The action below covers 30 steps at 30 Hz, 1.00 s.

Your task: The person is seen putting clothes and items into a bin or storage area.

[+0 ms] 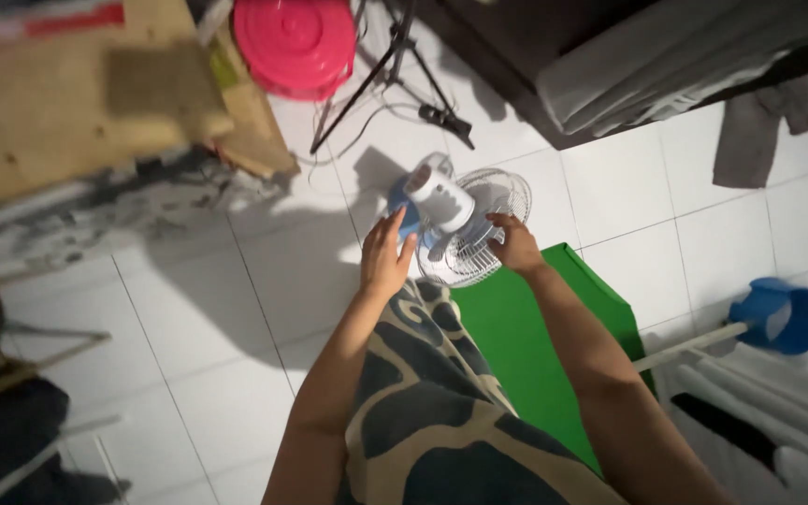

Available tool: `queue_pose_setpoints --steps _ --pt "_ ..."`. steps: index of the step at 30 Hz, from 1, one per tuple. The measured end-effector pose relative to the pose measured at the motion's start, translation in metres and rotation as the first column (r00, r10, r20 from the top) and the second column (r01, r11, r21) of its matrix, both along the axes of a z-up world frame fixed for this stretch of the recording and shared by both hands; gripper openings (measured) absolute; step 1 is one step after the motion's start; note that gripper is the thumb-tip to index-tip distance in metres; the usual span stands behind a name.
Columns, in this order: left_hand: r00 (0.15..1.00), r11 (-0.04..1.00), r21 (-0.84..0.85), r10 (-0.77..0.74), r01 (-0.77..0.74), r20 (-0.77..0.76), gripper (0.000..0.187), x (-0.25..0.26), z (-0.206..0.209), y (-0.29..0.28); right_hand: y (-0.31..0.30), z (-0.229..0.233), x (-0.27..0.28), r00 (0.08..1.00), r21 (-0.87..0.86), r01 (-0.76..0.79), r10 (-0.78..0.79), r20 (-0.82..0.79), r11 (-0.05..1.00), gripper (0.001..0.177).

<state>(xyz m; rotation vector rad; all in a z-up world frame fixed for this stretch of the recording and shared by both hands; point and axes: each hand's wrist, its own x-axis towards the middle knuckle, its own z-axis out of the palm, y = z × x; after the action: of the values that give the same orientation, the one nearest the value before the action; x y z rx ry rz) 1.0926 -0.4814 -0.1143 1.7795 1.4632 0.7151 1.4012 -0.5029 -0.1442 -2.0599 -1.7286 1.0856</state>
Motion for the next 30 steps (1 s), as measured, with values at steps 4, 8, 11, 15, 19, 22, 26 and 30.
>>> queue_pose_setpoints --steps 4,8,11,15,19,22,26,30 --pt "0.998 0.996 -0.064 0.052 -0.054 -0.035 0.064 0.018 -0.043 -0.018 0.016 -0.014 0.005 0.961 -0.246 -0.169 0.215 0.174 0.955 0.069" --pt "0.992 0.996 -0.063 0.048 -0.056 -0.12 0.09 0.035 -0.083 -0.041 0.021 -0.046 0.013 0.749 -0.528 -0.343 0.565 0.345 0.777 0.093" --pt "0.981 0.99 -0.134 0.018 -0.044 -0.192 0.105 0.056 -0.102 -0.058 0.023 -0.066 0.029 0.569 -0.591 -0.454 0.727 0.384 0.667 0.107" --pt "0.947 0.944 -0.327 -0.138 0.038 -0.289 0.114 0.086 -0.144 -0.089 0.04 -0.088 0.036 0.438 -0.638 -0.516 0.816 0.376 0.571 0.119" --pt "0.949 0.927 -0.361 -0.196 0.097 -0.247 0.114 0.113 -0.159 -0.121 0.037 -0.086 0.032 0.325 -0.694 -0.529 0.872 0.366 0.489 0.124" --pt "0.956 0.924 -0.368 -0.197 0.106 -0.217 0.116 0.128 -0.173 -0.138 0.028 -0.118 0.05 0.091 -0.703 -0.596 0.902 0.422 0.389 0.121" --pt "0.95 0.907 -0.412 -0.201 0.089 -0.237 0.117 0.144 -0.193 -0.147 0.033 -0.136 0.072 0.103 -0.453 -0.817 0.863 0.494 0.356 0.085" --pt "0.955 0.884 -0.467 -0.123 -0.018 -0.269 0.123 0.155 -0.204 -0.151 0.057 -0.067 0.024 0.282 -0.52 -0.755 0.914 0.292 0.399 0.081"
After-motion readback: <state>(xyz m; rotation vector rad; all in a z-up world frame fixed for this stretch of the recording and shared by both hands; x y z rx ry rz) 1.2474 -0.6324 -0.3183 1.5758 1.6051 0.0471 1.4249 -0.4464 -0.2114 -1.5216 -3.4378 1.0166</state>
